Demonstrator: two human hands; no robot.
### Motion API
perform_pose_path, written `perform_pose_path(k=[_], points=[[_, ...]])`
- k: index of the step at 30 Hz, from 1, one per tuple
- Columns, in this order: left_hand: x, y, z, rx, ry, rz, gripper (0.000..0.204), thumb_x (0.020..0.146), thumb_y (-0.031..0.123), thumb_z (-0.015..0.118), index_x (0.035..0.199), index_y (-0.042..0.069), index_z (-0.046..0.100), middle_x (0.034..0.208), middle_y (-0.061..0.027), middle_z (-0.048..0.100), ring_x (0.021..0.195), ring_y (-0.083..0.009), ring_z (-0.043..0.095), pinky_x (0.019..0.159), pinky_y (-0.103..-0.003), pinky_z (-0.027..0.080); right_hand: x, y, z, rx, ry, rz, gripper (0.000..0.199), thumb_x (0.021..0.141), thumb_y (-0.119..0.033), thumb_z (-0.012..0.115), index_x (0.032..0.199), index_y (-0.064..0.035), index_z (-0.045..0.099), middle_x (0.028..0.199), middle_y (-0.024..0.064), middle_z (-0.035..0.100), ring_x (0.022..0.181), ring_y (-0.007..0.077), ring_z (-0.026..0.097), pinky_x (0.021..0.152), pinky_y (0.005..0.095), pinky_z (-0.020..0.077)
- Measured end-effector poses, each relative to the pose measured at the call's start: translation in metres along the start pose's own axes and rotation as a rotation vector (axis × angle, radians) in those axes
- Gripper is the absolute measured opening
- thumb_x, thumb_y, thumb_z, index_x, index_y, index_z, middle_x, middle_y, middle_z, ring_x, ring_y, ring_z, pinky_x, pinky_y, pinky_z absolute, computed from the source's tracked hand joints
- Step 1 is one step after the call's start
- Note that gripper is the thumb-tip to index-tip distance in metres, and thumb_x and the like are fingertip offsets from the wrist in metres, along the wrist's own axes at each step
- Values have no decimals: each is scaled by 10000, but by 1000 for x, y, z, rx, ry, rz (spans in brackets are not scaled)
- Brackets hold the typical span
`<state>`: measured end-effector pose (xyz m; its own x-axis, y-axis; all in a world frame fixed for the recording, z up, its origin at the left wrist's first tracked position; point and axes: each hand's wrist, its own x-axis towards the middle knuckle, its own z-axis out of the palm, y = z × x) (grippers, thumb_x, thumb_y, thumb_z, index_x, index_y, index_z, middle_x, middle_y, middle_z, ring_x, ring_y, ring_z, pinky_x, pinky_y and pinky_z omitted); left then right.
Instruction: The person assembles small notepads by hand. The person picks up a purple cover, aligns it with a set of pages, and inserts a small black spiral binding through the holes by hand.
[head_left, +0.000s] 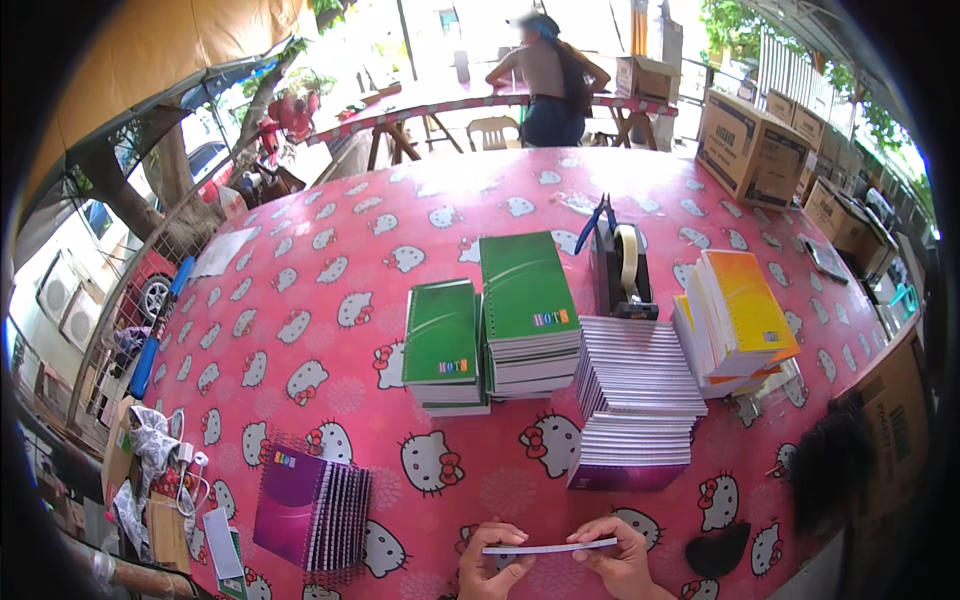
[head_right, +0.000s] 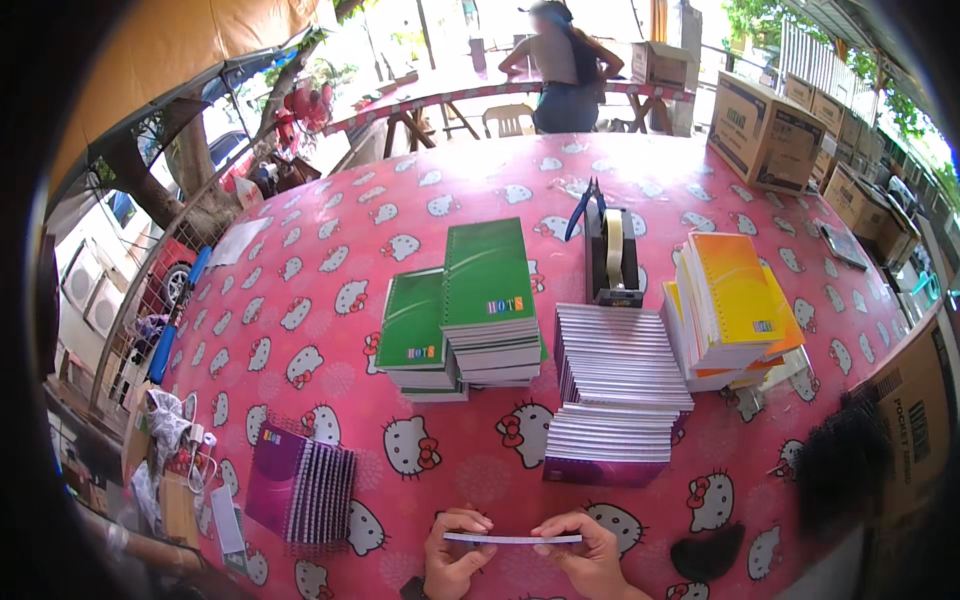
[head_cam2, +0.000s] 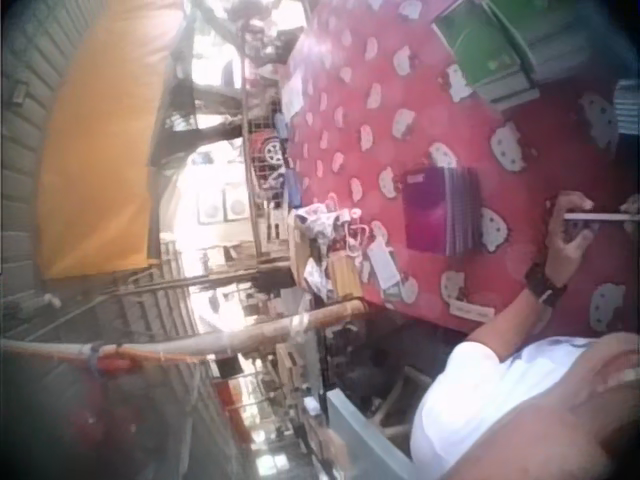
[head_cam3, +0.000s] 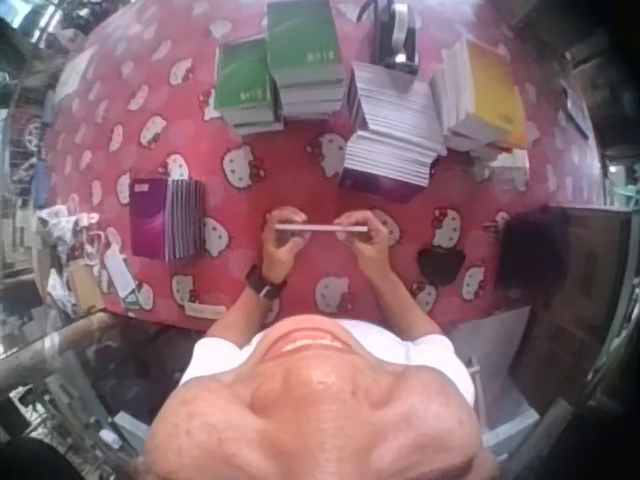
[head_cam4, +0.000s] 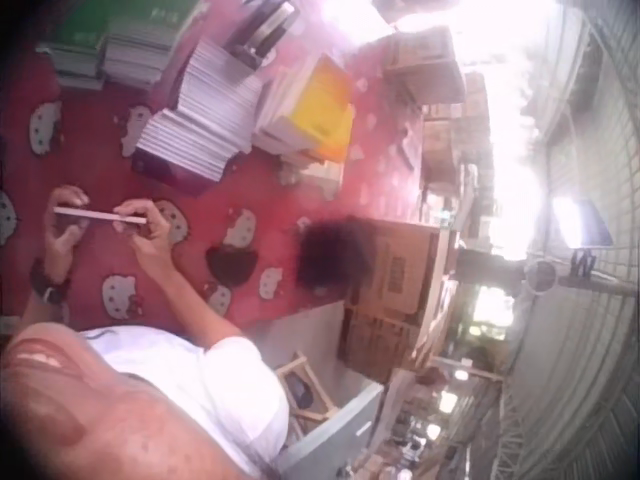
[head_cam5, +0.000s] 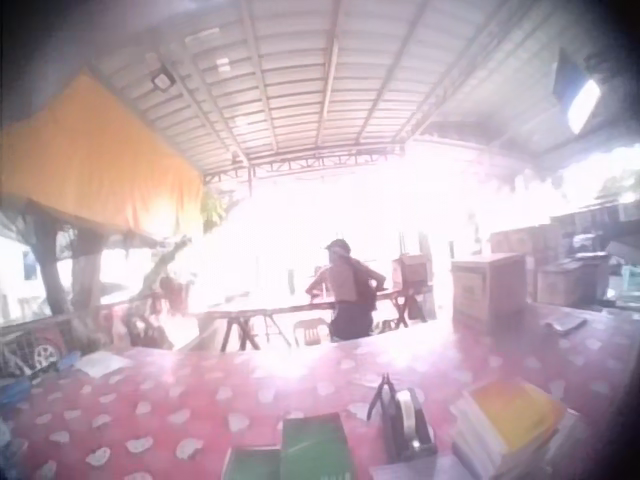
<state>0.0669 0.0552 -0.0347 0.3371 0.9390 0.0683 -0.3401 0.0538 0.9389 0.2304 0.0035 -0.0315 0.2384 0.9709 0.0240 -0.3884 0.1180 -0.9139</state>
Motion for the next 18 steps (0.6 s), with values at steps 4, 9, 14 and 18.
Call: perform_pose_path(k=[4,9,14,18], points=[[2,1,-4,40,-25,1,259,748,-63,663,941,61,541,983,-82,540,910,-172,526,825,-298,433,0,-5,3,-36,-46,27,175,831,-73,672,980,-3,610,989,94,599,830,144,594,731,256,485],[3,3,-6,62,-83,-12,265,749,-28,700,951,60,555,969,-85,557,925,-176,531,832,-307,434,1,-8,2,-66,-76,-33,287,847,-247,682,982,-2,614,995,96,595,802,161,595,731,280,488],[7,-10,-29,160,-141,147,351,764,-47,696,1027,57,487,989,-85,564,902,-179,557,841,-322,448,7,-12,-13,-255,-112,-115,175,777,49,692,925,-28,637,921,53,631,850,120,600,731,219,468],[10,10,-18,368,32,201,281,774,50,712,998,49,541,984,-91,582,973,-223,555,936,-386,400,8,-5,-19,-340,-71,-163,161,774,43,697,908,-27,644,873,42,626,803,100,588,687,222,458]])
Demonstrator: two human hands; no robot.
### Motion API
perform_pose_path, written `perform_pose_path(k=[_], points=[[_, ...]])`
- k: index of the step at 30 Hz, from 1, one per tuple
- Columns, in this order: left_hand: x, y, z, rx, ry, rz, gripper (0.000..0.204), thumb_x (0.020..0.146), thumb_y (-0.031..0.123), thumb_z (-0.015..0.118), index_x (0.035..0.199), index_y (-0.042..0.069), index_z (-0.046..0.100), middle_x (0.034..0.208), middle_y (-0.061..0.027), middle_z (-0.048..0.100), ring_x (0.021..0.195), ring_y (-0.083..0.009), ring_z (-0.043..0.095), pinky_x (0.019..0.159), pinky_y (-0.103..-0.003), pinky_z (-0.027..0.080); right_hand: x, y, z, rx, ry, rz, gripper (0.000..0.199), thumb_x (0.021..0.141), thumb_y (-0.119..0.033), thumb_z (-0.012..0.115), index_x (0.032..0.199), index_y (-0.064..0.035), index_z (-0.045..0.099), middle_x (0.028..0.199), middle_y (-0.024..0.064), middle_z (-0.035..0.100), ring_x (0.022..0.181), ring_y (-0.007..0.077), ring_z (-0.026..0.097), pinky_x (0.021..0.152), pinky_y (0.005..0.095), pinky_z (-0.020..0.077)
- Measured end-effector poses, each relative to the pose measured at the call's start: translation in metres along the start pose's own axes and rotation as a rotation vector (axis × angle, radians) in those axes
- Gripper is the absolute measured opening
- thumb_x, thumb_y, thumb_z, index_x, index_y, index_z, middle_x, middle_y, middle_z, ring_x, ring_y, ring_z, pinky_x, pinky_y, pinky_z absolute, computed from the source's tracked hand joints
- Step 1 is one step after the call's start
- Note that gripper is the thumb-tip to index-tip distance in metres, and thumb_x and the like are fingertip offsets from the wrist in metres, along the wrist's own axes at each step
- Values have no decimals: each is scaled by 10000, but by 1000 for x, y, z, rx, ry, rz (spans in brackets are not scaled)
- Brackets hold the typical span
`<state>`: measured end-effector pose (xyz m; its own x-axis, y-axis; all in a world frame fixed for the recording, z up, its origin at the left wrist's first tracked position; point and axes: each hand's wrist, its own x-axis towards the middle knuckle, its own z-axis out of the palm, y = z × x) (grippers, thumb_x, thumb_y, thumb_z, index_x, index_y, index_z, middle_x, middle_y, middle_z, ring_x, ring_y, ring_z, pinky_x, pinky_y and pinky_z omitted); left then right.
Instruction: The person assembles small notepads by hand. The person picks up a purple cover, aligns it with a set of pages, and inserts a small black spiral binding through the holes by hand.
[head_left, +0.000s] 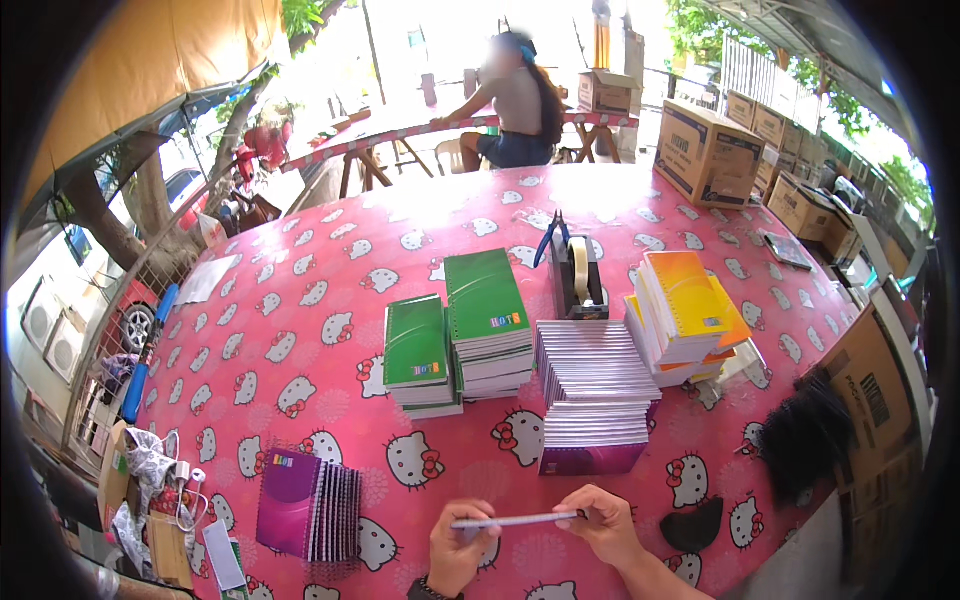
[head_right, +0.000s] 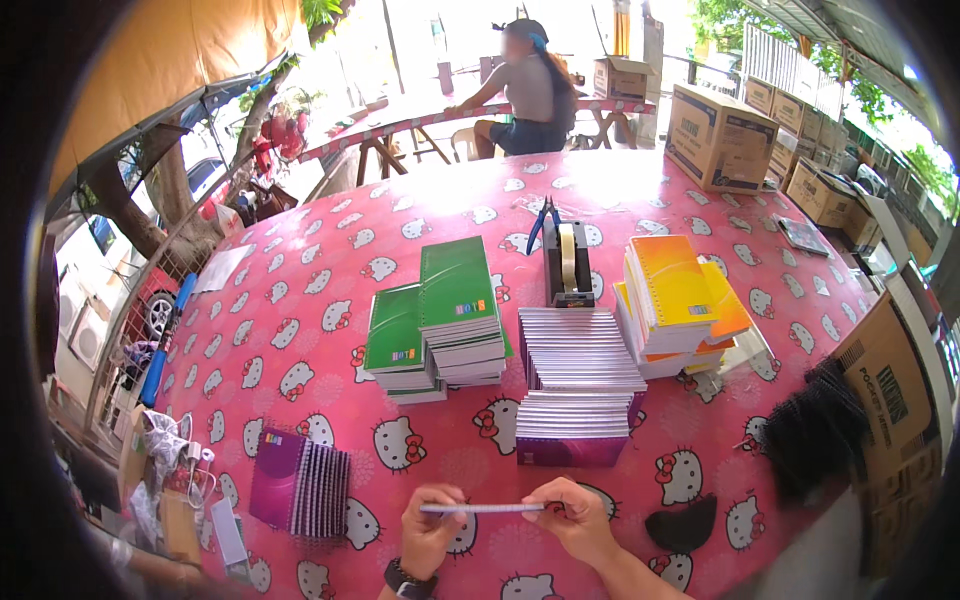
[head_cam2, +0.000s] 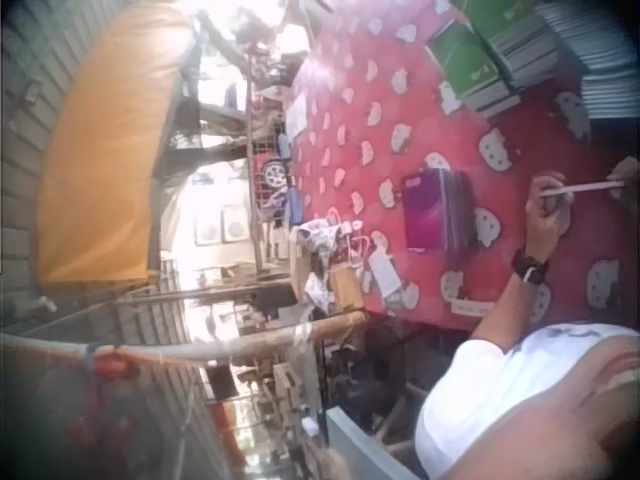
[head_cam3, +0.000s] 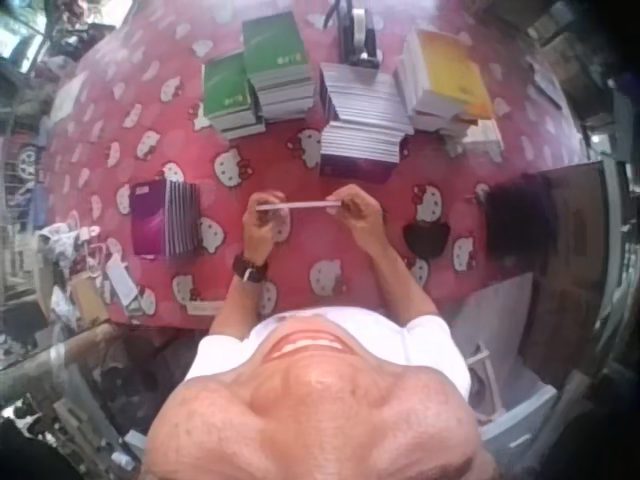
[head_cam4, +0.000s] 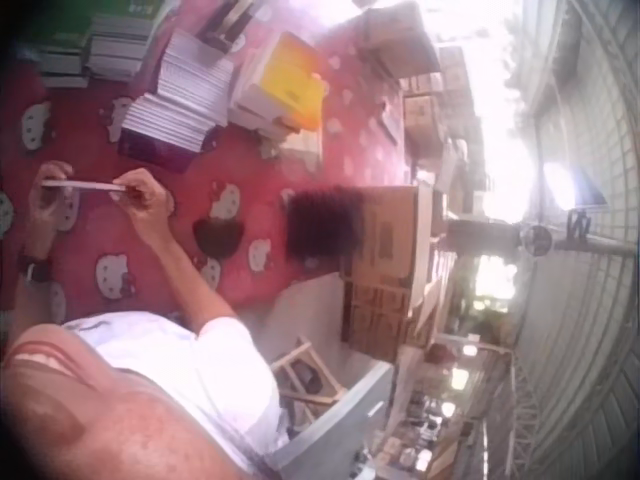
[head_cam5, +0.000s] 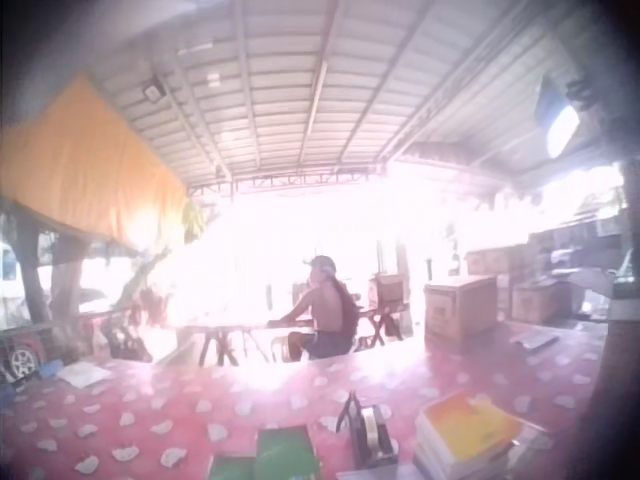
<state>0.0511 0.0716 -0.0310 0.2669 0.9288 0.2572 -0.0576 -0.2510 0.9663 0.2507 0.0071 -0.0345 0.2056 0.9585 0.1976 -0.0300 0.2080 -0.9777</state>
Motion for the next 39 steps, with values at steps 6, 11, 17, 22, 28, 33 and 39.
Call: perform_pose_path(k=[6,11,17,22,28,33,39], points=[[-1,37,41,954,-12,555,305,815,151,651,1110,99,595,1037,-26,618,949,-182,593,1068,-550,186,2,4,2,-197,58,-7,175,757,80,685,888,-28,641,845,29,642,776,80,581,653,216,459],[8,18,34,769,-222,653,342,724,33,576,1048,120,642,951,8,621,876,-168,583,803,-323,412,-11,-53,-23,-346,132,-23,117,784,9,680,890,-31,650,839,41,646,777,106,601,697,257,497],[7,19,45,745,-208,757,347,724,35,604,1055,130,648,922,35,598,851,-145,571,790,-318,413,-46,-36,-201,-1162,850,12,156,770,-104,697,910,-57,649,946,72,582,870,217,567,743,335,486],[3,21,42,753,-199,749,296,754,30,612,1016,152,678,874,43,610,816,-139,573,766,-305,419,-61,-7,-239,-1552,642,202,307,686,-184,767,937,-84,620,1032,65,527,1038,277,489,816,415,460],[0,21,29,750,-210,730,316,751,20,615,1026,164,679,866,49,611,809,-134,574,754,-301,414,-59,-9,-255,-1717,708,285,242,703,-146,747,883,-68,605,969,81,556,997,285,529,807,418,463],[2,19,27,728,-201,733,301,744,12,627,997,160,691,859,41,622,797,-136,579,735,-303,415,-61,-27,-252,-1609,658,130,119,796,-67,641,892,-24,588,925,142,560,910,327,555,789,399,459],[6,26,24,676,-181,695,200,754,31,645,922,122,701,821,11,633,769,-164,588,718,-313,426,-48,-80,-219,-1308,681,-114,227,868,-50,536,1087,-11,580,930,175,549,885,345,551,805,399,451]])
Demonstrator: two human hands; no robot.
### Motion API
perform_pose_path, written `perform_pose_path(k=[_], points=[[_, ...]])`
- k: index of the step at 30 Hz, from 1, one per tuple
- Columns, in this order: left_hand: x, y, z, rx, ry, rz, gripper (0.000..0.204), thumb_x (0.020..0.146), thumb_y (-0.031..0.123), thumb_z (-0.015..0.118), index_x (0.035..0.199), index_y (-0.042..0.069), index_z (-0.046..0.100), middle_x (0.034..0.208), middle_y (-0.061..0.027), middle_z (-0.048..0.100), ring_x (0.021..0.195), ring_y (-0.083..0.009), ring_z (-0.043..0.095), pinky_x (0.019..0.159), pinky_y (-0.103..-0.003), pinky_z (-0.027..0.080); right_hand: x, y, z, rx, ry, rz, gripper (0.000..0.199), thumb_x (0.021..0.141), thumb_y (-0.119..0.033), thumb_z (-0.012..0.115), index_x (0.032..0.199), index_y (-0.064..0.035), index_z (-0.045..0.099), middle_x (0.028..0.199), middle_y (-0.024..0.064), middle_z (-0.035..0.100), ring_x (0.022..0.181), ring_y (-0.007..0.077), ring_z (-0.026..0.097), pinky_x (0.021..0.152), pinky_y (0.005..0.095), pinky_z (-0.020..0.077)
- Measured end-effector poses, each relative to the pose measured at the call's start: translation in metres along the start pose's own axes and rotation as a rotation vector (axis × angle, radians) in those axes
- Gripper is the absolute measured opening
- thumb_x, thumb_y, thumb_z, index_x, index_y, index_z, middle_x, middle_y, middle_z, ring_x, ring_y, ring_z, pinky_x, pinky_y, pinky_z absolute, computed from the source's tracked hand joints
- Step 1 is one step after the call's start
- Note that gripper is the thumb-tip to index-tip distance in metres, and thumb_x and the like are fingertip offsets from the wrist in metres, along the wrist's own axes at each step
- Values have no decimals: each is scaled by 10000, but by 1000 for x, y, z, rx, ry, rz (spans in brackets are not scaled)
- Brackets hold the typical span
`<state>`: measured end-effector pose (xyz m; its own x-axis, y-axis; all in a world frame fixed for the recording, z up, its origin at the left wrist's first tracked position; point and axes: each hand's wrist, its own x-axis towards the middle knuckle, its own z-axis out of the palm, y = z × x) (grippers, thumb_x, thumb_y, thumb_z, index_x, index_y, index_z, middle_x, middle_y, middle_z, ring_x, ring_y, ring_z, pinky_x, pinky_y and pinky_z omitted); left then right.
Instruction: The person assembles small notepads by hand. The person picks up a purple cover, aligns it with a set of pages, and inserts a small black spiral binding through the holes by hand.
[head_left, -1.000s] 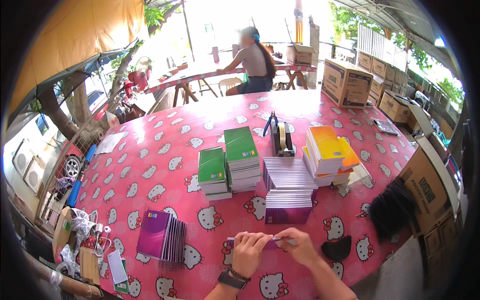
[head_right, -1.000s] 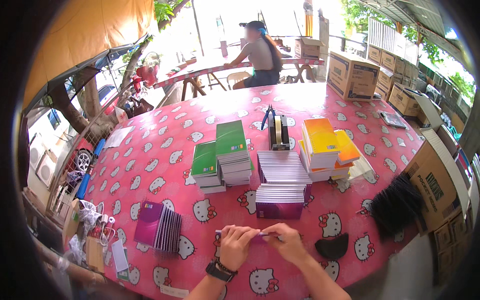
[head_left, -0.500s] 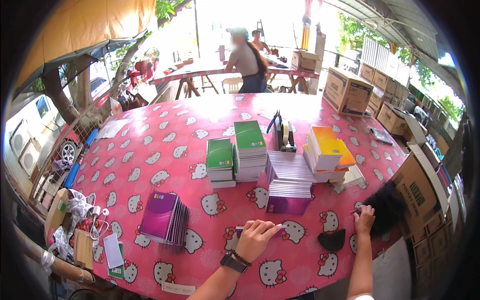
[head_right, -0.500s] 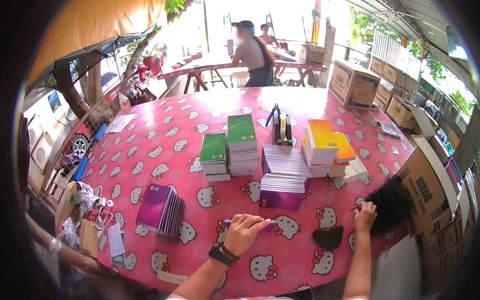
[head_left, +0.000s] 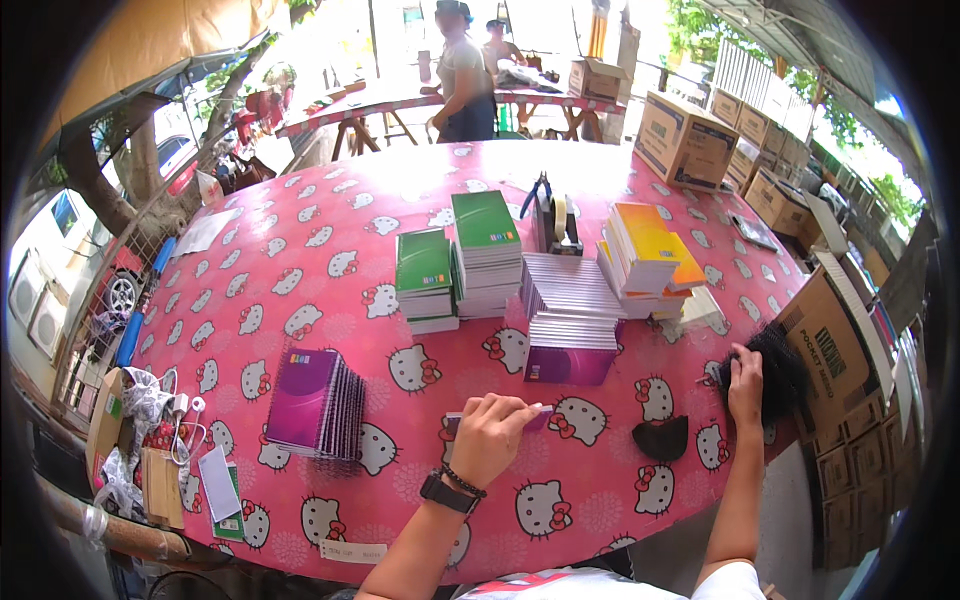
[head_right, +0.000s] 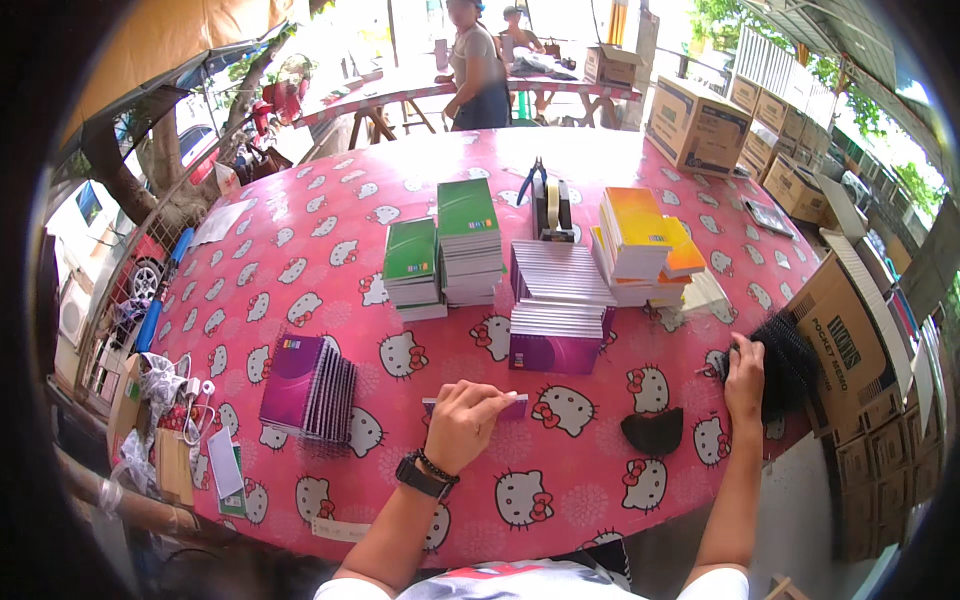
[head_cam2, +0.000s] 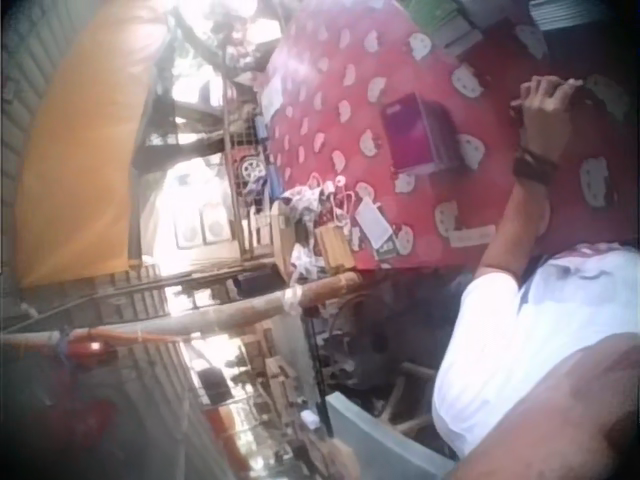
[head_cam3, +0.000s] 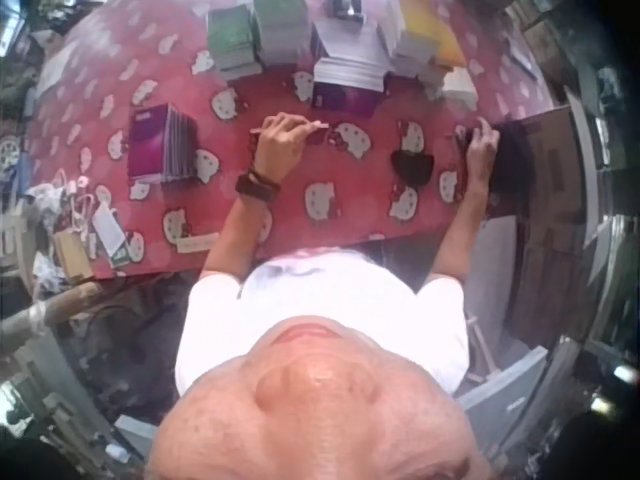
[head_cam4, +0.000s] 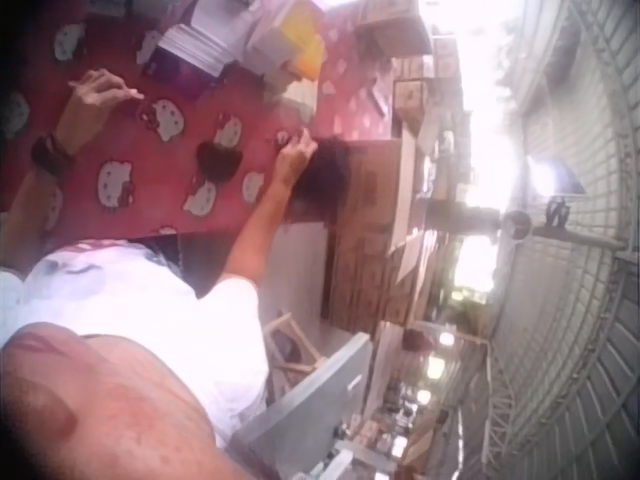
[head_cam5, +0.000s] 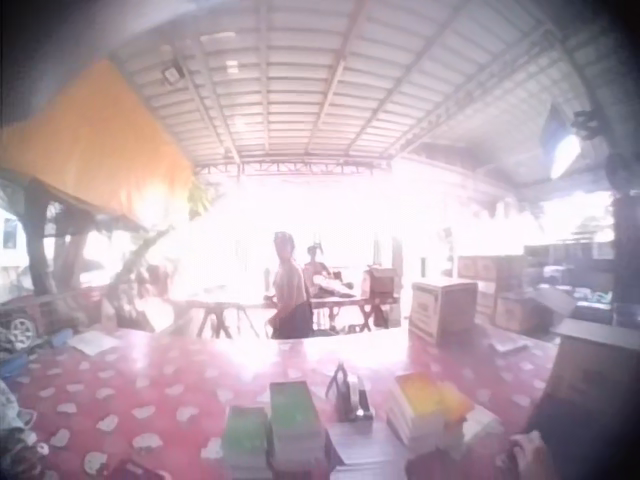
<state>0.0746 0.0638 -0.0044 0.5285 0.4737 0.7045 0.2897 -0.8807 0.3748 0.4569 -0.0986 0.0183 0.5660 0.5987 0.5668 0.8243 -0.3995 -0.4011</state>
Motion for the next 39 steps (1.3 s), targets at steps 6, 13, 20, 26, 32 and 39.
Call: perform_pose_path(k=[6,13,20,26,32,39], points=[[0,2,5,-4,-4,-38,195,746,85,689,937,123,698,816,-2,635,770,-174,589,716,-320,423,-27,-144,-3,553,-504,-67,233,851,-25,599,1078,-64,632,875,56,610,738,122,585,656,248,481],[1,-4,-3,-90,-69,-37,180,747,59,679,915,122,695,805,4,632,772,-176,582,712,-322,409,-53,-190,44,834,-756,-41,180,825,-1,641,1003,-28,629,904,45,607,734,105,602,639,248,488],[0,-3,-1,-91,-86,-11,168,749,70,689,906,130,695,787,15,618,760,-163,574,712,-310,406,-58,-193,55,840,-830,-89,146,822,30,623,965,5,638,889,57,607,750,110,611,657,264,511],[-2,-6,-1,-101,-83,3,170,747,75,692,907,134,695,790,16,620,760,-165,574,712,-310,410,-57,-197,57,823,-905,-139,161,819,57,602,967,7,638,877,70,616,760,123,611,660,263,509],[1,-3,-1,-101,-112,-7,168,745,86,694,905,137,696,798,15,627,768,-169,579,713,-314,409,-58,-188,65,840,-848,-245,167,829,61,579,975,3,635,839,63,616,734,125,595,653,258,491],[-1,-1,-7,-93,-112,2,153,756,100,681,903,141,691,803,16,627,788,-167,578,724,-323,403,-56,-194,54,750,-1030,-157,219,798,14,654,1013,-10,618,808,66,610,716,131,576,635,272,478]])
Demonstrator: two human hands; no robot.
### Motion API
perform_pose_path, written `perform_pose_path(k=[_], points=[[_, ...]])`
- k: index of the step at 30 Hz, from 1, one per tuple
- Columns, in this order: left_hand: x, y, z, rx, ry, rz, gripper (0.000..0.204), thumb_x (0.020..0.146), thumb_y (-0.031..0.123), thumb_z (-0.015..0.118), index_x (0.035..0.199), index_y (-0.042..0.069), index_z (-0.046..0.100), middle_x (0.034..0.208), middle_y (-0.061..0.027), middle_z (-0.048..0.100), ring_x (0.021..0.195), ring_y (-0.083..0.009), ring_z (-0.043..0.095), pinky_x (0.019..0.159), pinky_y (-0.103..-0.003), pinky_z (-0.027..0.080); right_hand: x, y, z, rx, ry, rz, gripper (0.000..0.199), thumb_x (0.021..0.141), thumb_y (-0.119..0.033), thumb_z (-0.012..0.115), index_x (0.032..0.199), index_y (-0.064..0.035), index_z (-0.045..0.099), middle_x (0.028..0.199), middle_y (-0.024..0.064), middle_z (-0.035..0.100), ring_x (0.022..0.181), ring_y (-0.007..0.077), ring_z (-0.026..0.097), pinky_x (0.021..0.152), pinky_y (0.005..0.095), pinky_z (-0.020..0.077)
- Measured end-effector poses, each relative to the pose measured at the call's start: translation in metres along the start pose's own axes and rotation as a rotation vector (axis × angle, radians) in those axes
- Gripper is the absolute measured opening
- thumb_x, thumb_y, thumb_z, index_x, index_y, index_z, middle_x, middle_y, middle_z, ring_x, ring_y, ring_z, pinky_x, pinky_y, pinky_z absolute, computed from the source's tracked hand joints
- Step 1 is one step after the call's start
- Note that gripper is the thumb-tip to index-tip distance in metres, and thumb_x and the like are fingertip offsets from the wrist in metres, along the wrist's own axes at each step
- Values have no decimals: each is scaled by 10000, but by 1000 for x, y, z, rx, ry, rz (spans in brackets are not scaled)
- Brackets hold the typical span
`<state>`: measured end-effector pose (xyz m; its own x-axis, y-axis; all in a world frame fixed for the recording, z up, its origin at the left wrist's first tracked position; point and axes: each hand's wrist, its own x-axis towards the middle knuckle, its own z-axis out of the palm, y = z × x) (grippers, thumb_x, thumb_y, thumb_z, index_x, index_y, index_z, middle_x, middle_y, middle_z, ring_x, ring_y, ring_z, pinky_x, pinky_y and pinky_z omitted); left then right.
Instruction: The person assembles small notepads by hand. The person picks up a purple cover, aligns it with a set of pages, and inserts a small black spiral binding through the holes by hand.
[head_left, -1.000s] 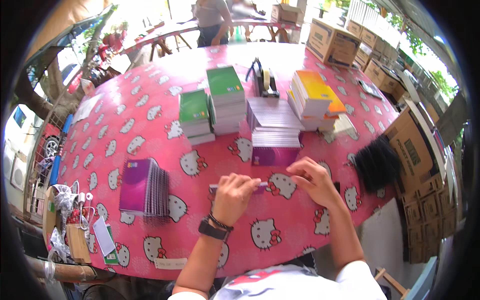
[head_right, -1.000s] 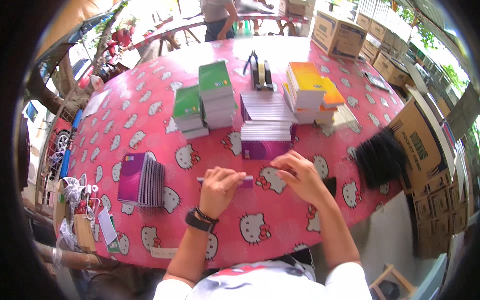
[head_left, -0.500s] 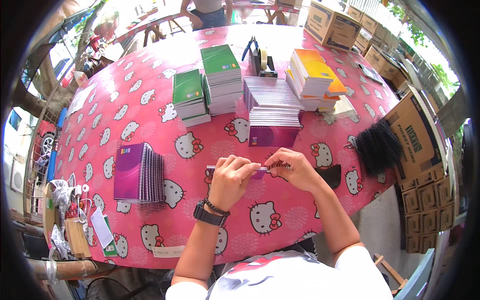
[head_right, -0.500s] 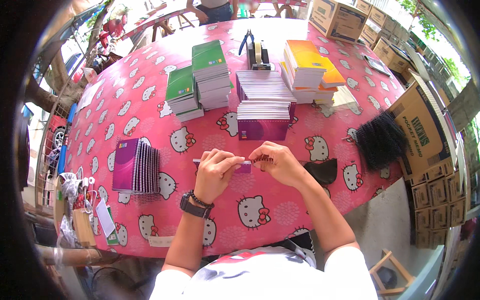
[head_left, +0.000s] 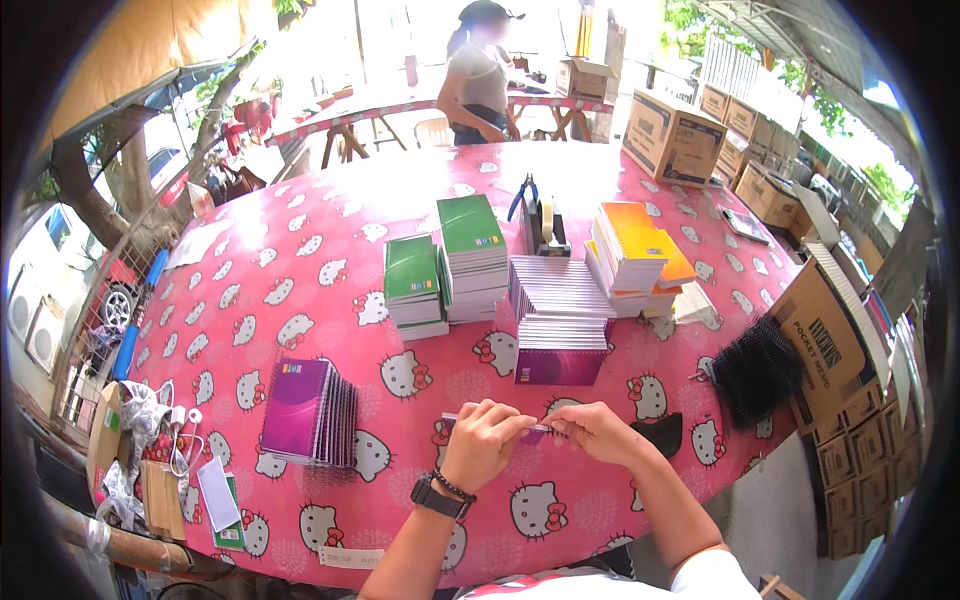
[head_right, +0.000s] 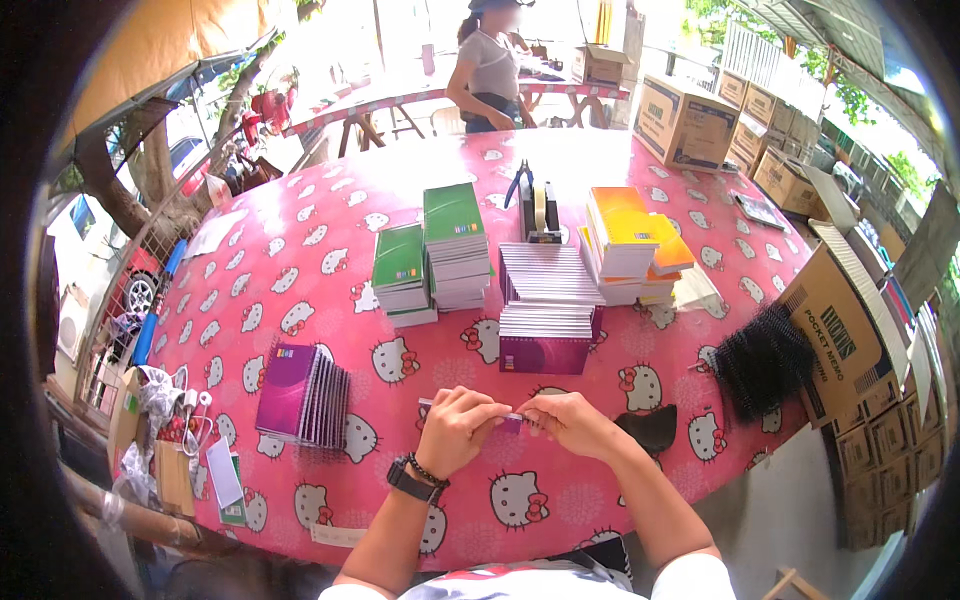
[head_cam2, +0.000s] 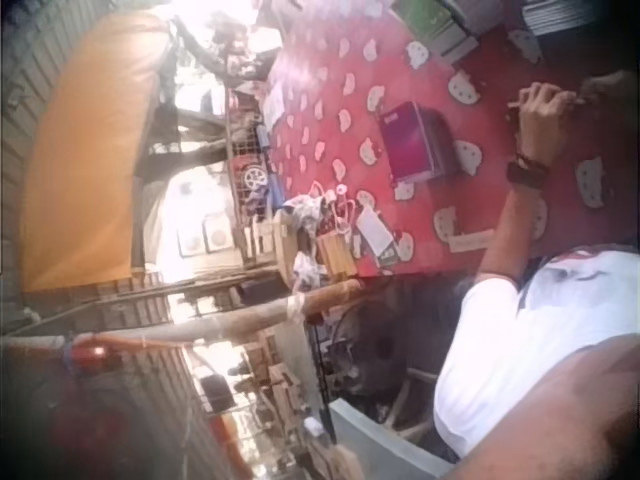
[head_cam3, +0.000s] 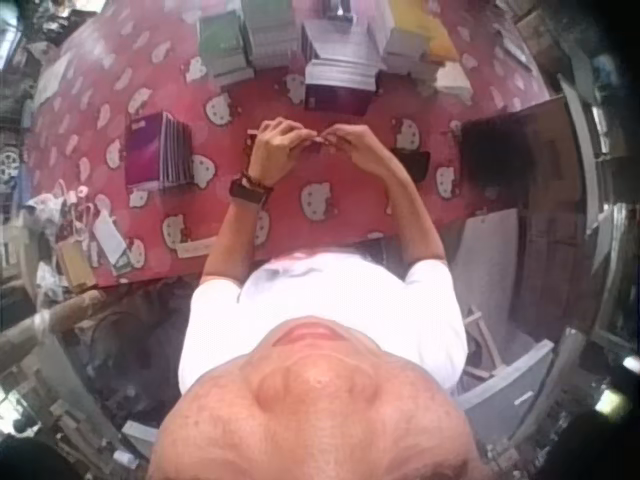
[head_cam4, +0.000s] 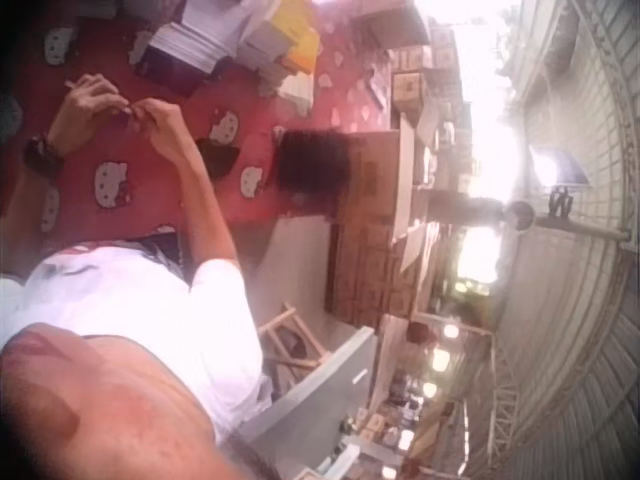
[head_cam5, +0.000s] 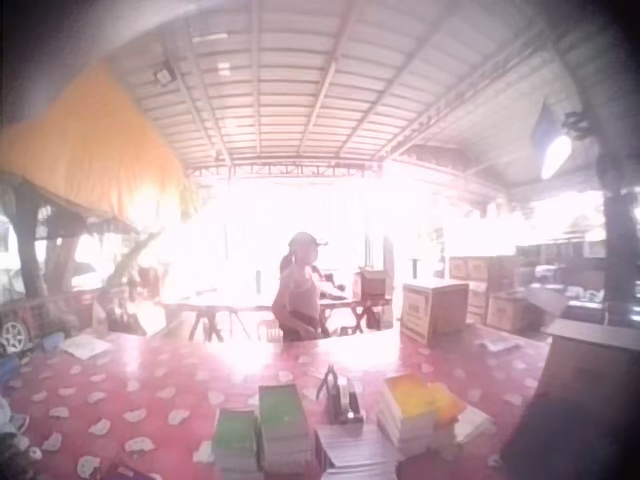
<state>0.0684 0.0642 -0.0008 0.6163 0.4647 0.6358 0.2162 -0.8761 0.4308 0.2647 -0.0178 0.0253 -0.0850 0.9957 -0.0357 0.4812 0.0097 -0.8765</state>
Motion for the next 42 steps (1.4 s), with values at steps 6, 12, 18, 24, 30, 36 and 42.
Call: perform_pose_path(k=[6,12,18,24,30,36,42], points=[[1,15,7,41,-19,-49,271,720,145,708,981,139,634,887,11,621,837,-180,579,756,-329,397,-7,-9,2,-176,97,-94,302,867,-50,607,1147,-33,495,770,70,621,630,151,580,574,289,475],[-2,19,16,130,-139,23,192,774,224,679,923,135,598,839,16,607,827,-162,578,736,-321,401,-25,-12,1,-107,103,5,338,872,-32,592,1195,-40,495,865,121,657,691,182,637,644,303,508],[-2,19,14,-32,-120,-10,167,801,245,682,895,135,599,811,25,618,823,-157,592,741,-315,419,-94,54,-46,-575,654,218,609,743,-239,743,1252,-40,474,1127,174,570,1067,323,517,908,396,433],[-6,16,13,67,-166,6,162,819,255,666,854,118,585,812,24,617,822,-169,596,759,-322,427,-135,83,-28,-630,587,462,818,621,-477,782,1251,-67,460,1276,182,461,1187,375,394,984,501,337],[3,19,3,-88,-159,20,157,828,255,655,911,131,606,892,20,636,917,-167,584,807,-338,409,-118,94,-16,-734,701,459,858,563,-530,793,1217,-62,491,1279,198,441,1141,382,407,950,542,341],[2,19,3,46,-220,23,171,814,235,670,937,135,607,919,28,642,922,-159,587,840,-324,380,-104,74,-30,-389,750,246,735,614,-499,781,1148,-48,554,1177,184,508,1071,345,437,936,446,372],[-1,10,4,5,-289,23,176,801,254,686,920,148,611,901,34,644,871,-153,594,846,-328,372,-75,72,-22,304,689,69,682,700,-502,741,1185,-60,555,1089,77,555,1029,195,489,879,351,399]])
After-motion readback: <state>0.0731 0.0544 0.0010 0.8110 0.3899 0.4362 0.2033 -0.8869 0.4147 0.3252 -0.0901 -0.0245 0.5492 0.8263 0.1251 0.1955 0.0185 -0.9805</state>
